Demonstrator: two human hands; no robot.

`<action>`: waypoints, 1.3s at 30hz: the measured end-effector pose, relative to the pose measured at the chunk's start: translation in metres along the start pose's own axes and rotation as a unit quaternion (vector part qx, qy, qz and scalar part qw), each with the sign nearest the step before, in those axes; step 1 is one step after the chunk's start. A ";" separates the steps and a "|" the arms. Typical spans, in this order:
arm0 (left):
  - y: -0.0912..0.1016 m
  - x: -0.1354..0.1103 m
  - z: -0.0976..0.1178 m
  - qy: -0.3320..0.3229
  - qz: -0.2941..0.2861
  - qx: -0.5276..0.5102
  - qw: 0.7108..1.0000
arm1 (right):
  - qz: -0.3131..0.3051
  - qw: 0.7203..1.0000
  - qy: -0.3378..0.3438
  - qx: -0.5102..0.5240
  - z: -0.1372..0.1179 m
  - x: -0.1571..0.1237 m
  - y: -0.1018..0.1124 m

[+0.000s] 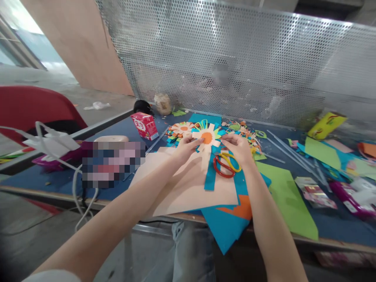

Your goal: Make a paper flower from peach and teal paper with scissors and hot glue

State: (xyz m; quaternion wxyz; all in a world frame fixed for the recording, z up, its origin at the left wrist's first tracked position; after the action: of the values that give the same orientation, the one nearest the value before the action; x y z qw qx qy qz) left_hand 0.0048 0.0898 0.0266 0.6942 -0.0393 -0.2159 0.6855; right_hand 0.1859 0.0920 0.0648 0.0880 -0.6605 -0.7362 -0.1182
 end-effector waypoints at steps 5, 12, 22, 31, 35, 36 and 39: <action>-0.001 0.001 -0.010 0.034 -0.016 -0.008 0.999 | -0.007 0.999 -0.007 0.031 0.003 0.002 0.002; 0.008 0.003 -0.016 0.058 0.032 -0.061 0.996 | -0.046 0.999 -0.016 0.005 0.003 0.001 -0.001; 0.003 0.002 -0.006 0.033 0.020 -0.065 0.997 | 0.011 0.999 -0.008 0.029 0.002 0.004 0.017; -0.002 -0.004 0.013 -0.037 0.017 0.008 0.999 | -0.082 0.991 0.019 -0.105 -0.002 -0.004 -0.014; -0.004 -0.006 0.016 -0.050 0.017 0.031 0.998 | -0.082 0.988 0.025 -0.129 0.000 -0.004 -0.015; -0.004 -0.006 0.016 -0.052 0.014 0.032 0.998 | -0.077 0.987 0.031 -0.140 0.001 -0.004 -0.014; -0.005 -0.007 0.017 -0.054 0.009 0.036 0.998 | -0.060 0.981 0.054 -0.176 0.002 -0.001 -0.010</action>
State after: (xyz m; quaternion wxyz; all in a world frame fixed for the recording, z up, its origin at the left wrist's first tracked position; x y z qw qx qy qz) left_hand 0.0034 0.0791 0.0420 0.6765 0.0208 -0.2277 0.7001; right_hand 0.1758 0.0906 0.0620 0.0032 -0.6128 -0.7364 -0.2866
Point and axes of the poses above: each hand's wrist, its own x-axis towards the middle knuckle, its own y-axis out of the back of the hand, z = x × y, the point moved 9 cm from there along x, towards the middle knuckle, and after that the axes turned 1 degree about -x, right-handed, at the moved point
